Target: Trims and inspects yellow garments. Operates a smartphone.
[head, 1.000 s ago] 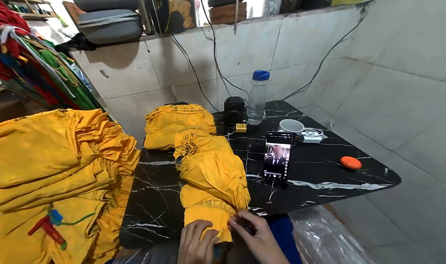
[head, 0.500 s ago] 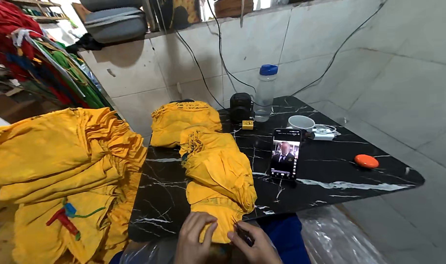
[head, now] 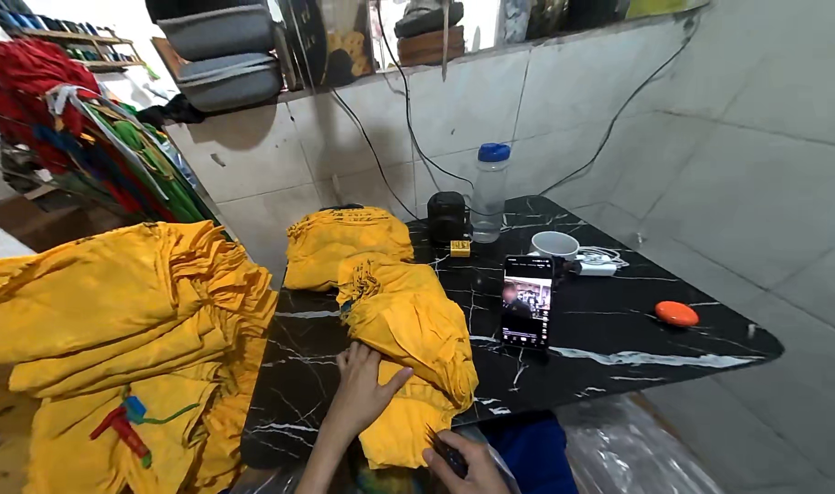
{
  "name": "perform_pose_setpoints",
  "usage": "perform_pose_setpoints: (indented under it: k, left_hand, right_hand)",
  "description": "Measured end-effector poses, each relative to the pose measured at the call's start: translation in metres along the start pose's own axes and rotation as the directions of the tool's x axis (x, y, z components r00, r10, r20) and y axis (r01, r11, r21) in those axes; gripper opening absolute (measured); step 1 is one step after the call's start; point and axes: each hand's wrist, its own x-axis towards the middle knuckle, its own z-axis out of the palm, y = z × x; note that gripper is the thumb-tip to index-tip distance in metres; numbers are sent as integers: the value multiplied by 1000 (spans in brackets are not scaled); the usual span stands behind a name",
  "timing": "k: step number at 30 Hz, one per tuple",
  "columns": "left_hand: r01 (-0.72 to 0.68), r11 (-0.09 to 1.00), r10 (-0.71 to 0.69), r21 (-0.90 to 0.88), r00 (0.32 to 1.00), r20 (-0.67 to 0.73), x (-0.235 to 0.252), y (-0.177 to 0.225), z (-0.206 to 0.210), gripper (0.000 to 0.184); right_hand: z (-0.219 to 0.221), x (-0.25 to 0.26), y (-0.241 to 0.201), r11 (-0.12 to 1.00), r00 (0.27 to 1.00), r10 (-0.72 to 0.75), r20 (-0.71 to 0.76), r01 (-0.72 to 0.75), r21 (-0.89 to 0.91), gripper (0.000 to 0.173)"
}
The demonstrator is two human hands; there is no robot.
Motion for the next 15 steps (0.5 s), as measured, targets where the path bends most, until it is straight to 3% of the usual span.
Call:
perform_pose_setpoints:
  k: [2,5,7,9,12,14,15]
  left_hand:
    - [-16,1000,15,-11,999,-29,-1,-1,-2,80]
    - [-95,992,79,-83,981,-177,-5,-6,-3,43]
    - [-196,955,154,-221,969,-196,-12,-2,-11,35]
    - [-329,836,256,-439,942,-218,-24,3,-23,28]
    - [-364,615,493,-700,870,-20,-44,4,-48,23]
    - [-310,609,543,-730,834,99,-53,2,-55,20]
    - [-299,649,495,-699,864,90,-57,3,-54,19]
  right_hand:
    - [0,0,0,1000,1000,13,7,-12,-15,32]
    - [0,2,1,1000,999,23,24,-22,-21,32]
    - [-1,1,2,1000,1000,19,24,-19,-10,32]
    - [-3,-1,0,1000,1000,5,23,-5,-7,32]
    - [-11,-4,-4,1000,1000,-13,8,13,-20,36]
    - [-16,-5,-10,1000,999,-15,-52,14,-16,36]
    - [-16,-5,-11,1000,996,-8,-91,9,7,35]
